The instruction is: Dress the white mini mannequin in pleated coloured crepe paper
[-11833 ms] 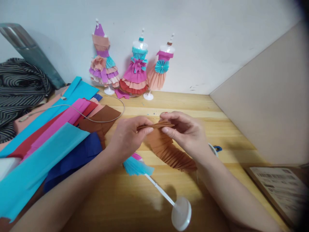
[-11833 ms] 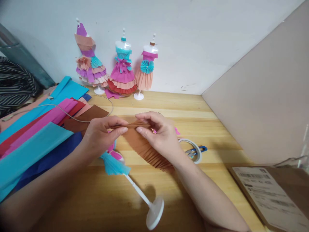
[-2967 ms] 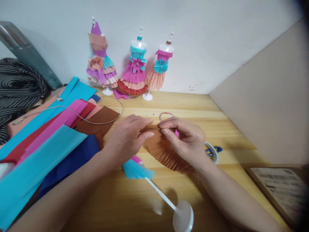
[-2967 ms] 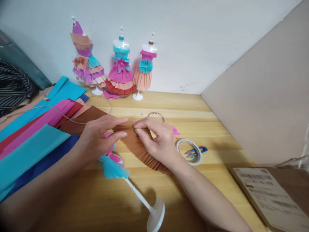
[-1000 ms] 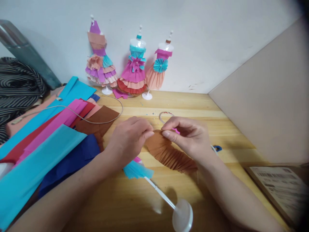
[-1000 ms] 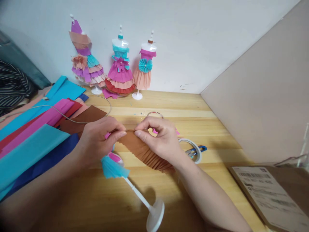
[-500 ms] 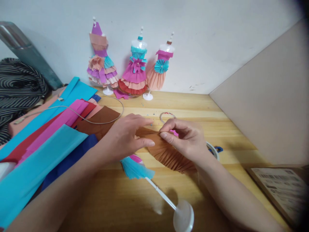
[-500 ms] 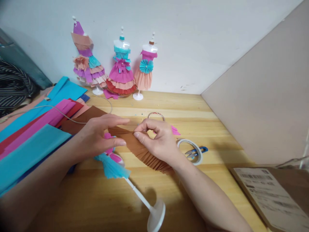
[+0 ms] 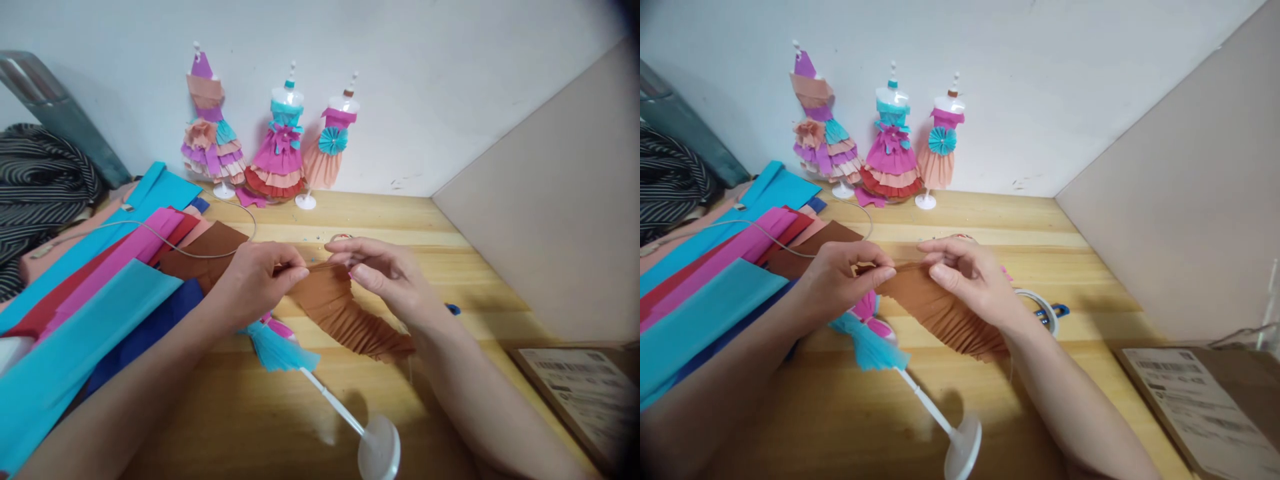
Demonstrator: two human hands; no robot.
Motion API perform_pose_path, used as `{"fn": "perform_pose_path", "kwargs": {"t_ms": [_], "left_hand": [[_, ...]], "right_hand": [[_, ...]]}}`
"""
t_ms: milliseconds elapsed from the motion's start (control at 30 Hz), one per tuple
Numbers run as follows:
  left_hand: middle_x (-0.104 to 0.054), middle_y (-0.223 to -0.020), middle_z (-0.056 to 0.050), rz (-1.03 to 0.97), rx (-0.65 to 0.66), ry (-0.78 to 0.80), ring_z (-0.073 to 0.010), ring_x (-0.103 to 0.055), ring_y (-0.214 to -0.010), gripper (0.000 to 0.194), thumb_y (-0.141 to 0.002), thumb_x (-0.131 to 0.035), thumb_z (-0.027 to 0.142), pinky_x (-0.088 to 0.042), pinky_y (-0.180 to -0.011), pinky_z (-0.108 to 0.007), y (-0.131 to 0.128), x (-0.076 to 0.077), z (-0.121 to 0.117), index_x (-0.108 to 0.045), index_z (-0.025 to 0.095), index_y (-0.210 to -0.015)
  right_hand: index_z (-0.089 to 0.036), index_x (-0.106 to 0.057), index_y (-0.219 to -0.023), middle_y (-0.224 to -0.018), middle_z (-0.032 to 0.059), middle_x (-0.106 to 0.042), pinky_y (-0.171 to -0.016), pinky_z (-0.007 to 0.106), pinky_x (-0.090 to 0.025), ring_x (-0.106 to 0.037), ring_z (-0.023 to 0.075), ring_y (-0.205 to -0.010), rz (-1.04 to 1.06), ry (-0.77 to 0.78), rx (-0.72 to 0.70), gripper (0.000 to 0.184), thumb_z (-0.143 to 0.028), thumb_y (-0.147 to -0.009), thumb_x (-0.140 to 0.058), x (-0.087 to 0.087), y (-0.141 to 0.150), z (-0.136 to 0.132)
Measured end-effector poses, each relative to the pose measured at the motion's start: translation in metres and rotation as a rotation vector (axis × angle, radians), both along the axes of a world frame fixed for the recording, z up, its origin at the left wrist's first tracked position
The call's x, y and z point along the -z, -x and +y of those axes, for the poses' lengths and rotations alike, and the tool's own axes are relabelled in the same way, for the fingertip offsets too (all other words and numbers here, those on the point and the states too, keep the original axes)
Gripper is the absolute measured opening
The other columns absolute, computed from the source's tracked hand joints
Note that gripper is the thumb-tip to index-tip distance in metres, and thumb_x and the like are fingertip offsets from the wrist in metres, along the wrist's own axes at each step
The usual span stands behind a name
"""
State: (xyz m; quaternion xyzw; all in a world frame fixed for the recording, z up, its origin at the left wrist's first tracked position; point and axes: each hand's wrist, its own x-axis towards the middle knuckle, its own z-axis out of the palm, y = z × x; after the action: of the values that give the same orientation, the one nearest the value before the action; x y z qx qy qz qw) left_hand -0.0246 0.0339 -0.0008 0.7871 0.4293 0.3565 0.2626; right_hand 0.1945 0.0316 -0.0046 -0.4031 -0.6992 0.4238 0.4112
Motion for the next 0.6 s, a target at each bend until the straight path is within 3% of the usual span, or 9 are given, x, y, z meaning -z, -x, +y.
{"fn": "perform_pose_path", "kwargs": {"t_ms": [167,300,467,600], "left_hand": [[-0.063,-0.056,0.003,-0.01,-0.007,-0.005,-0.009,-0.052,-0.052,0.015,-0.078,-0.059,0.019,-0.039,-0.051,-0.02,0.0,0.001,0.0,-0.065,0.016,-0.065],[-0.063,-0.059,0.003,0.018,-0.021,-0.128,-0.0088,-0.052,-0.054,0.014,-0.078,-0.06,0.014,-0.04,-0.054,-0.02,-0.001,0.0,-0.001,-0.064,0.016,-0.065],[-0.065,-0.065,0.0,0.08,-0.054,-0.354,-0.012,-0.057,-0.064,0.014,-0.083,-0.059,0.014,-0.044,-0.062,-0.023,-0.001,0.003,0.0,-0.064,0.015,-0.07],[-0.066,-0.068,-0.002,0.08,-0.058,-0.399,-0.0127,-0.059,-0.065,0.011,-0.082,-0.061,0.014,-0.045,-0.062,-0.024,-0.005,0.007,0.001,-0.065,0.014,-0.072]], "right_hand": [[-0.018,-0.069,-0.1,-0.084,0.0049,-0.066,-0.065,0.029,-0.05,-0.06,0.0168,-0.075,-0.046,0.042,-0.025,0.035,-0.045,-0.077,-0.071,0.011,0.003,0.001],[-0.018,-0.066,-0.089,-0.072,0.0004,-0.06,-0.058,0.026,-0.048,-0.057,0.0138,-0.064,0.007,0.129,-0.003,0.028,-0.042,-0.076,-0.071,0.016,0.007,0.001],[-0.019,-0.063,-0.089,-0.08,0.0006,-0.065,-0.06,0.025,-0.05,-0.061,0.0139,-0.07,0.153,0.159,-0.025,0.024,-0.032,-0.073,-0.074,0.012,0.014,0.001],[-0.019,-0.064,-0.093,-0.084,0.0008,-0.068,-0.062,0.024,-0.051,-0.062,0.0124,-0.072,0.228,0.17,-0.045,0.023,-0.027,-0.074,-0.073,0.012,0.014,0.0]]}}
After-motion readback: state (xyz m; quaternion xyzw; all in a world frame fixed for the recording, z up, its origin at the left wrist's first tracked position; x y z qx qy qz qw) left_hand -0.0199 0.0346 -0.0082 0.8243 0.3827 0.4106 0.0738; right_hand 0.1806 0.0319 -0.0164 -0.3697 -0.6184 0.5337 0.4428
